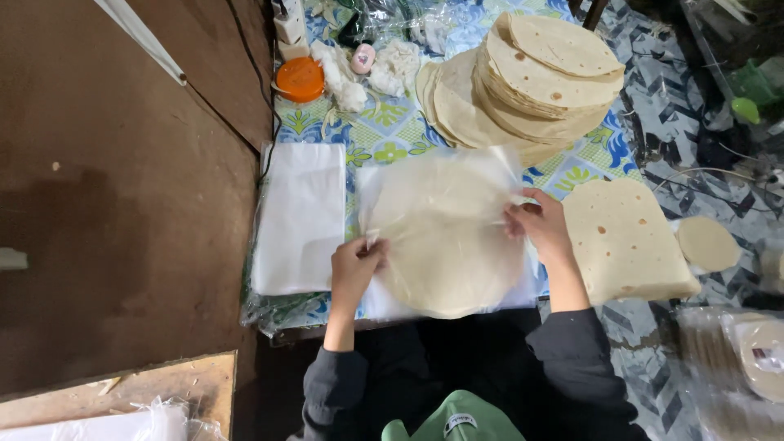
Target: The person organizes and packs round flatbreads by hand, lifting them from stacks, placing them onto plastic sheets, and smoothing the sheets over the bread.
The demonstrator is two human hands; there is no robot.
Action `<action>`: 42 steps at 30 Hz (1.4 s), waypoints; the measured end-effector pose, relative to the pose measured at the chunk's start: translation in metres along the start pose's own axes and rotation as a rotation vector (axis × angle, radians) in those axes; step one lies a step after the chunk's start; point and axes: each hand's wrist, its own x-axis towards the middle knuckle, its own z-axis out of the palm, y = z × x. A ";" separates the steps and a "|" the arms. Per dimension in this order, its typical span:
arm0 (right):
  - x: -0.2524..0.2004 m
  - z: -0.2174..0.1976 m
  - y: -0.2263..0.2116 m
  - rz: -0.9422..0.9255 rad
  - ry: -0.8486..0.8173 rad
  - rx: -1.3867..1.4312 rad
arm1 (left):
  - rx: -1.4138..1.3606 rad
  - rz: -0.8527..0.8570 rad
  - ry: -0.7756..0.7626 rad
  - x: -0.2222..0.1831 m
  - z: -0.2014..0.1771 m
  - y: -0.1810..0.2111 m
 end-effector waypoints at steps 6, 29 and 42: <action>-0.005 -0.002 0.014 0.020 0.232 -0.155 | -0.041 -0.029 0.021 -0.007 -0.001 0.023; -0.095 -0.006 -0.007 0.038 0.066 -0.216 | -0.110 -0.252 -0.032 -0.065 -0.017 0.029; -0.026 -0.002 0.009 -0.152 0.147 -0.279 | 0.669 0.463 0.297 -0.047 0.044 0.063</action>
